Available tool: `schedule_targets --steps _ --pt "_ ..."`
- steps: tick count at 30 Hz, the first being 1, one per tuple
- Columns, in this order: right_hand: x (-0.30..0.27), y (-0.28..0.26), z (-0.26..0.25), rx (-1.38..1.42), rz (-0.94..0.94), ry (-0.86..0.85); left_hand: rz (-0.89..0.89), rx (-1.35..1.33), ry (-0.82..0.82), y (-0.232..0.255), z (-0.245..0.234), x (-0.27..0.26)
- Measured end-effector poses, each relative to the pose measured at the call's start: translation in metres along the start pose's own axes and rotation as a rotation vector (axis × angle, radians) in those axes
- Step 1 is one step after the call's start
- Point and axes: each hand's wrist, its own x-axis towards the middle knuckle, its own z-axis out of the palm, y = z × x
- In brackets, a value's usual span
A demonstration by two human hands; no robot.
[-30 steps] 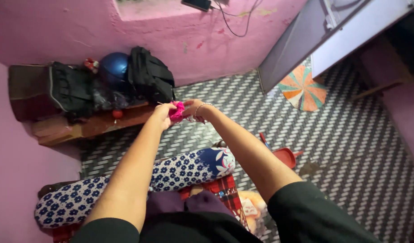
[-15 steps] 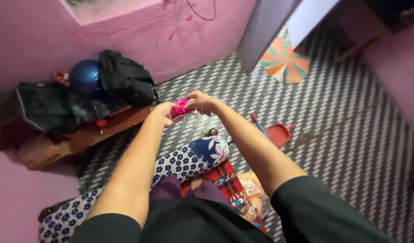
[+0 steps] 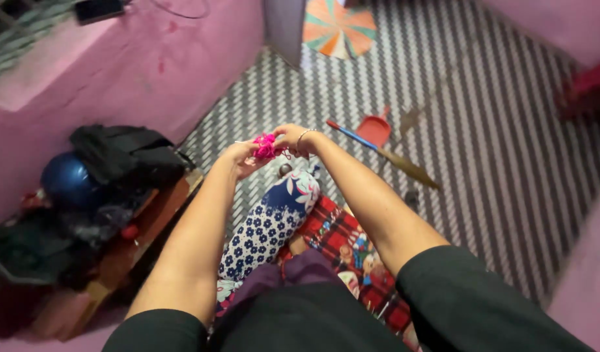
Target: Sweeping the floor and a wall ledge in a bedroom using a broom.
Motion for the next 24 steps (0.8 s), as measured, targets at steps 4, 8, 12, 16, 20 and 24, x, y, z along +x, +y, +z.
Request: schedule_targets --steps 4,8,12,16,20,24 --pt "-0.056 0.022 -0.001 0.133 0.047 0.03 -0.092 0.101 -0.177 -0.024 0.014 0.027" --pt "-0.087 0.075 -0.006 0.146 0.108 0.196 -0.213 0.119 -0.27 -0.06 0.039 0.06" --pt "-0.155 0.092 0.001 0.282 0.174 0.34 -0.275 0.264 -0.23 -0.091 0.089 0.043" --pt "-0.159 0.2 -0.01 0.341 0.052 0.458 -0.348 0.468 -0.296 -0.131 0.112 0.065" --pt "-0.177 0.312 -0.012 0.482 0.044 0.617 -0.404 0.565 -0.406 -0.163 0.146 0.055" --pt "-0.27 0.286 -0.008 0.535 0.219 0.732 -0.388 0.681 -0.46 -0.186 0.194 0.057"
